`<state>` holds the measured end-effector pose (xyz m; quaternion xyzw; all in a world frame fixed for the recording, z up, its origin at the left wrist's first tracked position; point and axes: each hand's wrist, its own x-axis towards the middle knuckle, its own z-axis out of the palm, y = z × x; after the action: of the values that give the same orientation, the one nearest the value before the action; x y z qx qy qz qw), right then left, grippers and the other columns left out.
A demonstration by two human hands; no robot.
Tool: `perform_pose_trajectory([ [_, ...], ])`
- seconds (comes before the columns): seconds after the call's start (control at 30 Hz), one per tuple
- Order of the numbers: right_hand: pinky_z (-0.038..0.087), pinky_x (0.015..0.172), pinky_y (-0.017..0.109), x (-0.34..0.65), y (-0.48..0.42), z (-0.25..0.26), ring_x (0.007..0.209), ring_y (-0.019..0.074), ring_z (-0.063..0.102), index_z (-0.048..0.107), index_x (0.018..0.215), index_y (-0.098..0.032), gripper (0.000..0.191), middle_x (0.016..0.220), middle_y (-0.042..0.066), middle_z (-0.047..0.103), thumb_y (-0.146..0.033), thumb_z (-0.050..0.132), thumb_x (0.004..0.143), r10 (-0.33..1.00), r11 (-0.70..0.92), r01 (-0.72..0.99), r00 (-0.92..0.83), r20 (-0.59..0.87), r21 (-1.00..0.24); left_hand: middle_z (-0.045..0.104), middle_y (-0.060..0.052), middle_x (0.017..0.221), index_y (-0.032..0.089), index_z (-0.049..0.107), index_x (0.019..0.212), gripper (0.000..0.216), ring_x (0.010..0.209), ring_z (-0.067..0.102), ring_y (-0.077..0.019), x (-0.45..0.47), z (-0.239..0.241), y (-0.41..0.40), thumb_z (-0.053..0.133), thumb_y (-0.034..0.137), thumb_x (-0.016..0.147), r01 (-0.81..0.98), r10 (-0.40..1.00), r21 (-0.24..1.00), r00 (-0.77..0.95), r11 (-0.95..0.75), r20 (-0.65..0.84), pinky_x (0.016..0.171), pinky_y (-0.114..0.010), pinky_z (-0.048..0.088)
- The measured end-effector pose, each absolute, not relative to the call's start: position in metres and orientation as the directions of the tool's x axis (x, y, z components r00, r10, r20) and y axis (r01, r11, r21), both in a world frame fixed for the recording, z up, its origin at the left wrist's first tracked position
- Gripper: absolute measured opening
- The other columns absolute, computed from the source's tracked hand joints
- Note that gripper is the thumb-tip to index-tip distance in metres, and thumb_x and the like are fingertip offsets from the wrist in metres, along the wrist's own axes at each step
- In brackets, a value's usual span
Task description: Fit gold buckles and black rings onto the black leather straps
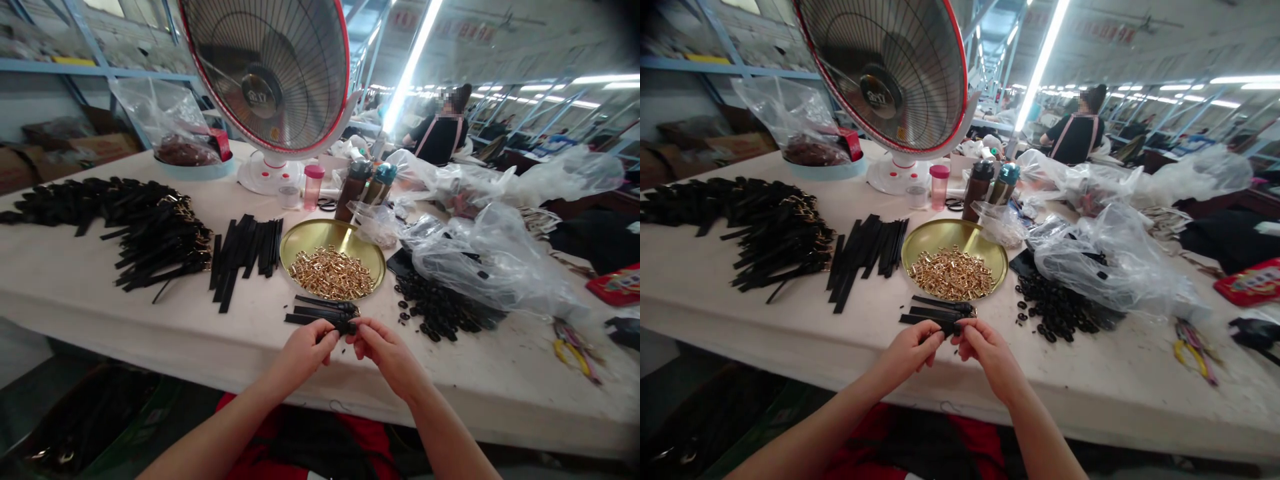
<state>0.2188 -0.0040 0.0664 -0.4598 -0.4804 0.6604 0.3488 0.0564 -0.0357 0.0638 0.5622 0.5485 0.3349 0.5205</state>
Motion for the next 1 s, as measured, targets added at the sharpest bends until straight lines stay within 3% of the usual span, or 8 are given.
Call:
perform_pose_trajectory([
  [0.17, 0.042, 0.054, 0.025, 0.223, -0.006, 0.058, 0.056, 0.0115, 0.052, 0.06, 0.087, -0.017, 0.028, 0.061, 0.0, 0.06, -0.04, 0.058, 0.07, 0.943, -0.124, 0.151, -0.291, -0.164, -0.981, 0.046, 0.005, 0.053, 0.017, 0.053, 0.073, 0.026, 0.049, 0.043, -0.0091, 0.052, 0.064, -0.04, 0.037, 0.037, 0.081, 0.364, 0.96, 0.929, 0.234, 0.061, -0.154, 0.048, -0.018, 0.031],
  [0.4, 0.044, 0.057, 0.026, 0.227, -0.011, 0.054, 0.059, 0.0123, 0.053, 0.063, 0.09, -0.019, 0.023, 0.068, 0.001, 0.06, -0.034, 0.053, 0.075, 0.917, 0.104, 0.324, -0.398, -0.035, -0.94, 0.047, 0.004, 0.051, 0.017, 0.052, 0.063, 0.024, 0.05, 0.043, -0.0098, 0.043, 0.071, -0.04, 0.039, 0.03, 0.079, 0.486, 0.937, 0.871, 0.33, -0.067, -0.112, 0.049, -0.019, 0.028],
  [0.6, 0.042, 0.054, 0.024, 0.217, -0.016, 0.05, 0.052, 0.0103, 0.048, 0.058, 0.08, -0.017, 0.027, 0.06, -0.001, 0.056, -0.043, 0.057, 0.072, 0.934, -0.127, 0.124, -0.32, -0.16, -0.984, 0.046, 0.004, 0.052, 0.017, 0.053, 0.068, 0.028, 0.051, 0.044, -0.01, 0.054, 0.068, -0.045, 0.038, 0.036, 0.081, 0.421, 0.976, 0.907, 0.197, 0.001, -0.092, 0.05, -0.02, 0.03],
  [0.73, 0.038, 0.053, 0.023, 0.217, -0.02, 0.041, 0.052, 0.0099, 0.046, 0.06, 0.082, -0.016, 0.031, 0.06, -0.001, 0.055, -0.045, 0.058, 0.072, 0.934, -0.23, -0.002, -0.281, -0.22, -0.973, 0.044, 0.005, 0.05, 0.017, 0.053, 0.072, 0.028, 0.048, 0.041, -0.0091, 0.057, 0.064, -0.049, 0.038, 0.038, 0.081, 0.307, 0.961, 0.949, 0.231, 0.076, -0.152, 0.049, -0.019, 0.03],
  [1.0, 0.038, 0.055, 0.024, 0.215, -0.029, 0.029, 0.054, 0.0093, 0.045, 0.063, 0.087, -0.016, 0.03, 0.06, -0.002, 0.052, -0.043, 0.059, 0.072, 0.927, -0.271, -0.018, -0.273, -0.256, -0.962, 0.047, 0.004, 0.053, 0.017, 0.053, 0.07, 0.026, 0.051, 0.043, -0.0102, 0.058, 0.062, -0.054, 0.037, 0.034, 0.082, 0.434, 0.97, 0.901, 0.215, 0.009, -0.113, 0.05, -0.02, 0.029],
])
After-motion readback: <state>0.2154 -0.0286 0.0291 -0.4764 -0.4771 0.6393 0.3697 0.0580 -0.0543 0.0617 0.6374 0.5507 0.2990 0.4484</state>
